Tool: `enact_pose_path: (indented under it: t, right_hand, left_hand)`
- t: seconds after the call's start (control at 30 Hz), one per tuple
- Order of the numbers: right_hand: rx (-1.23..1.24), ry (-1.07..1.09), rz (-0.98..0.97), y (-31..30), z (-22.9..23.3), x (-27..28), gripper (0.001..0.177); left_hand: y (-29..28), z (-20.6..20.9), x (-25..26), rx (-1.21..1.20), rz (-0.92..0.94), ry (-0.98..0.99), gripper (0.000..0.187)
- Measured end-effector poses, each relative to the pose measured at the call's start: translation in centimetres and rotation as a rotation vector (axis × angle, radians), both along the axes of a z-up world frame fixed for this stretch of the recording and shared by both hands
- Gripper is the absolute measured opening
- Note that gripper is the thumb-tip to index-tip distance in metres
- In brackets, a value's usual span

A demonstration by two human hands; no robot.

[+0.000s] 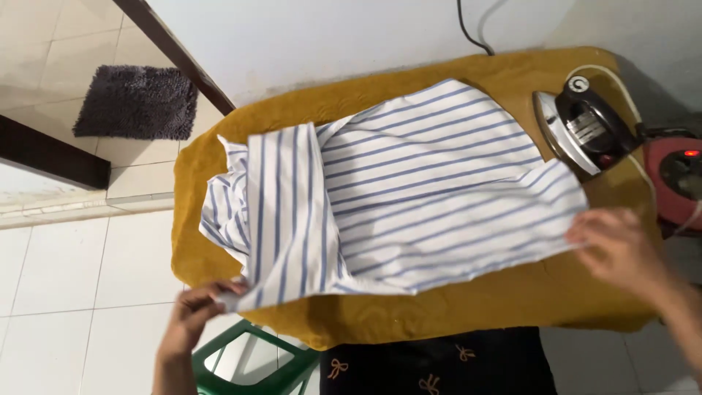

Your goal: Ironing a blue and white striped shirt on a yellow ironing board.

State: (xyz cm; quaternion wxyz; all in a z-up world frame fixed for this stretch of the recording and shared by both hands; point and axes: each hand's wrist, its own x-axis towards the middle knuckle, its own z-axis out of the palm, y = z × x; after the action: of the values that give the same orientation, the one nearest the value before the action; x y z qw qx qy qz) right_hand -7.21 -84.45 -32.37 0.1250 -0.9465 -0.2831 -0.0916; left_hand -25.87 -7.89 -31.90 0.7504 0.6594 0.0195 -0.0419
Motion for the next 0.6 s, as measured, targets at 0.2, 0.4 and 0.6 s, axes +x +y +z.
enact_pose_path:
  t: [0.2,0.4,0.6]
  right_hand:
    - [-0.169,0.163,0.059,1.3,-5.7,-6.8,0.014]
    - [-0.236,0.285,-0.068,4.2,-4.7,-8.3,0.019]
    - [-0.248,0.352,-0.092,4.6,-3.7,-8.1,0.02]
  left_hand:
    - [-3.1,-4.3,-0.6,0.637,-0.036,0.49,0.025]
    - [-9.6,-6.8,7.3,1.132,0.443,0.241,0.086]
    - [-10.1,-2.9,7.3,0.208,0.271,0.09,0.031]
